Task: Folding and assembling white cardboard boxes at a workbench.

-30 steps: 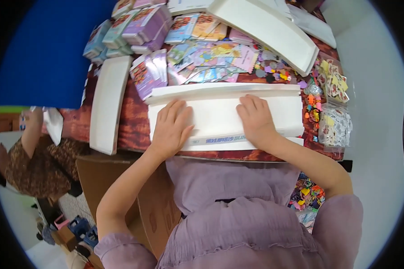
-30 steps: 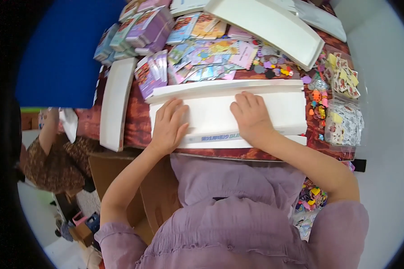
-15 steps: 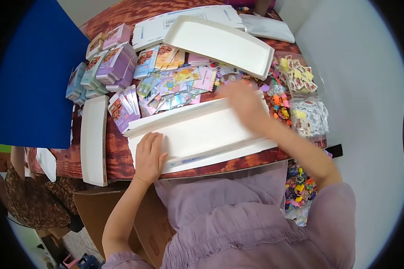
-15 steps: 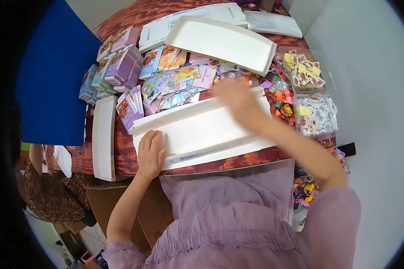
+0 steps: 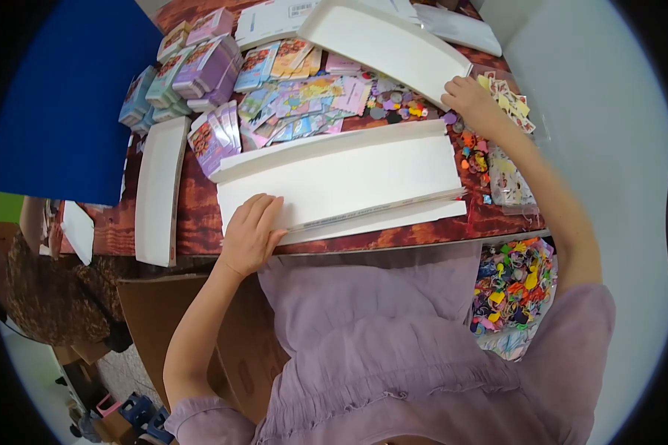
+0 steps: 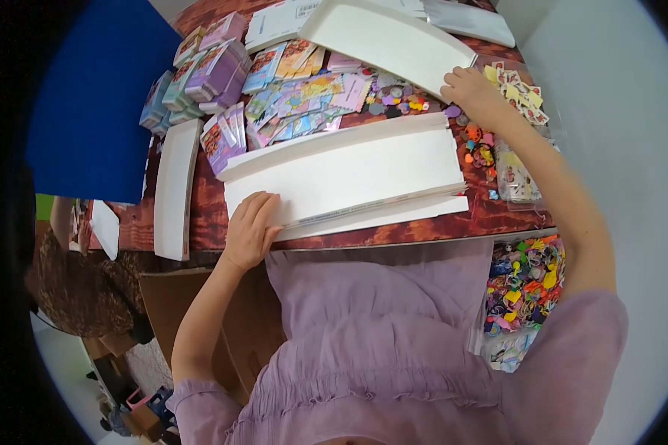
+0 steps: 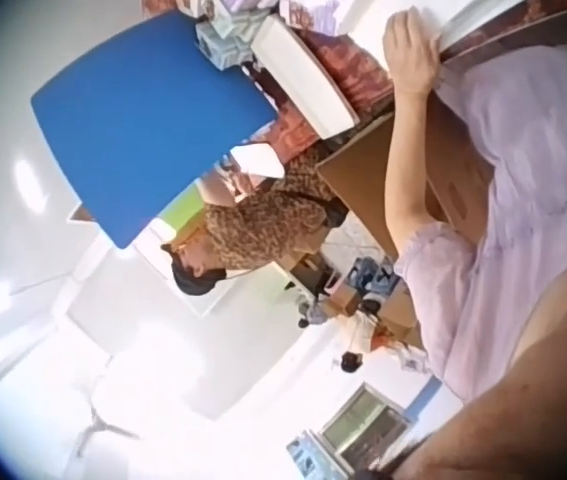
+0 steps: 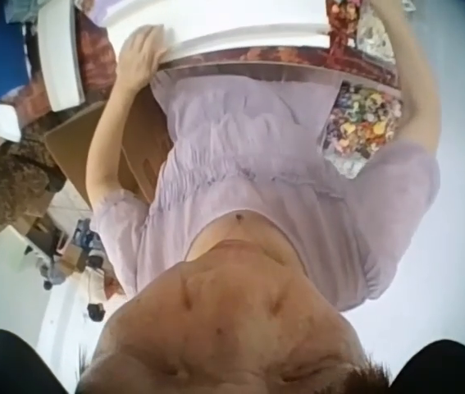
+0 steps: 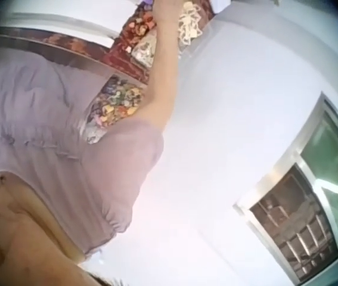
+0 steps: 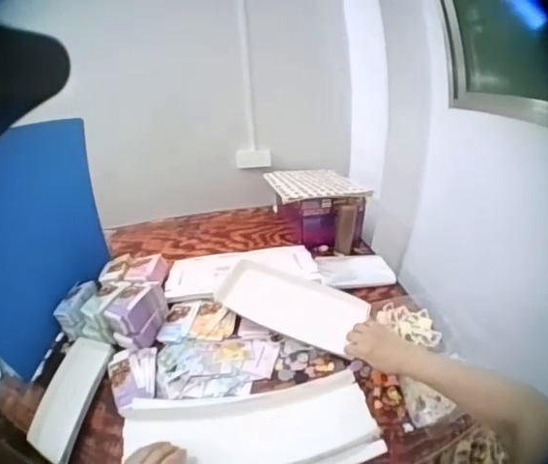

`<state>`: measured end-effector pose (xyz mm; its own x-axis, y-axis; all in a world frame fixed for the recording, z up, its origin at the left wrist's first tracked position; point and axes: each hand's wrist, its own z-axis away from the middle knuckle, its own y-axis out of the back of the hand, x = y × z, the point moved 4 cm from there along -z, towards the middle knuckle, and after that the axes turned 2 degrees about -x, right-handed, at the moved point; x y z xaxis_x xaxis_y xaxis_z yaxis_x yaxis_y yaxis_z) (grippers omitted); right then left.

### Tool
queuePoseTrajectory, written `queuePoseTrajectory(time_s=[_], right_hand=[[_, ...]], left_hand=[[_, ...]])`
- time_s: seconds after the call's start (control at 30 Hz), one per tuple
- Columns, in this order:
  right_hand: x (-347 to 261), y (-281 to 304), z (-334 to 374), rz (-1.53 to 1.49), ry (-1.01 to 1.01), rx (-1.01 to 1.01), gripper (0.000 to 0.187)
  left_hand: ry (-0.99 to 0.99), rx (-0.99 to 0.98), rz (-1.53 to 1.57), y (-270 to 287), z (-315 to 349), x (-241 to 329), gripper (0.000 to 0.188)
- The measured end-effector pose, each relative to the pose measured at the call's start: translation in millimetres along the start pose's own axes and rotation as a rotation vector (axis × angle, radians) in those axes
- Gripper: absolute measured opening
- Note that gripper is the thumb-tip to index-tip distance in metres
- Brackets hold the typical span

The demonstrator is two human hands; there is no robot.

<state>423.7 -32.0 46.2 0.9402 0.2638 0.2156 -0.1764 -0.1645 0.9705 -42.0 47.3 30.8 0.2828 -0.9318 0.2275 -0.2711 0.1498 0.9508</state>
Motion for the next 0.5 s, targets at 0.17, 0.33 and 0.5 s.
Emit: queuePoseTrajectory(time_s=[0.17, 0.33, 0.5], right_hand=[[-4.5, 6.1, 10.8, 0.095, -0.011, 0.05, 0.018], [-86.8, 44.9, 25.6, -0.379, -0.31, 0.135, 0.042], [-208.4, 50.5, 13.2, -0.585, -0.087, 0.039, 0.052]], left_hand=[[0.035, 0.05, 0.054, 0.8, 1.3, 7.6, 0.041], [0.153, 0.059, 0.176, 11.1, 13.7, 16.7, 0.025], [0.137, 0.021, 0.088, 13.0, 22.2, 14.4, 0.015]])
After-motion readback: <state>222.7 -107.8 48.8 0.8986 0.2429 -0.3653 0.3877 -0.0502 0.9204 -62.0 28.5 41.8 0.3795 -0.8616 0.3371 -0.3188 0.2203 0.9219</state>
